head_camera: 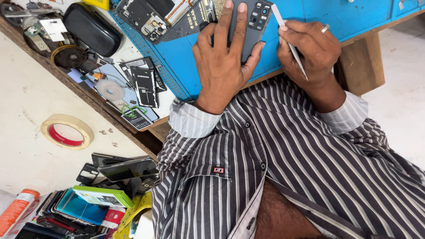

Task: The person removes a protective film from a smartphone back cover using a plastic spudger. They then scrape adhesive residue from the back cover with the spudger and wipe the surface with a cloth. The person continues to scrape and wipe the back cover repeatedly.

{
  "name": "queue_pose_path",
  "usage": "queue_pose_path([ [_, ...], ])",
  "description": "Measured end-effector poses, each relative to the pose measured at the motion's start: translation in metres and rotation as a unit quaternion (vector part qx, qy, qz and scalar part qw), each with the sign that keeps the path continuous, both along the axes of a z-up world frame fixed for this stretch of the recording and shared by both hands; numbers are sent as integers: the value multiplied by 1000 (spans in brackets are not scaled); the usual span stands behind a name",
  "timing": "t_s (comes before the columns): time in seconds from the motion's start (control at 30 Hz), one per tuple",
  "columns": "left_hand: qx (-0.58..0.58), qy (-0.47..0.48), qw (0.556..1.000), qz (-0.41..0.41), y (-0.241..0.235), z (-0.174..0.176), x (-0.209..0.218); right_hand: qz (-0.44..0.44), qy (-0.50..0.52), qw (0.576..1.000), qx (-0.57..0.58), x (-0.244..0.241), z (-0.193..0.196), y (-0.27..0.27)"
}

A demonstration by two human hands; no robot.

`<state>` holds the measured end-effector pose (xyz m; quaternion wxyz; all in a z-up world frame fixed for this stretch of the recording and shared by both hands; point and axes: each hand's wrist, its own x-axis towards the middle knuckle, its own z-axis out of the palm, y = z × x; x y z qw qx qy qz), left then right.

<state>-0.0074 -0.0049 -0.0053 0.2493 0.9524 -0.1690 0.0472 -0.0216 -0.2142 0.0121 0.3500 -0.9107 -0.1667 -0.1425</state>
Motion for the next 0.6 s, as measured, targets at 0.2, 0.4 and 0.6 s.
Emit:
queue_pose_path([
  [0.2,-1,0,1000,-6,0,-3,0,9,35,998,59,8,2,-2],
  [0.4,-6,5,1000,-16,4,1,1,20,54,992,111,8,5,-5],
  [0.6,-18,37,996,-79,22,12,9,39,114,985,122,14,20,-27],
])
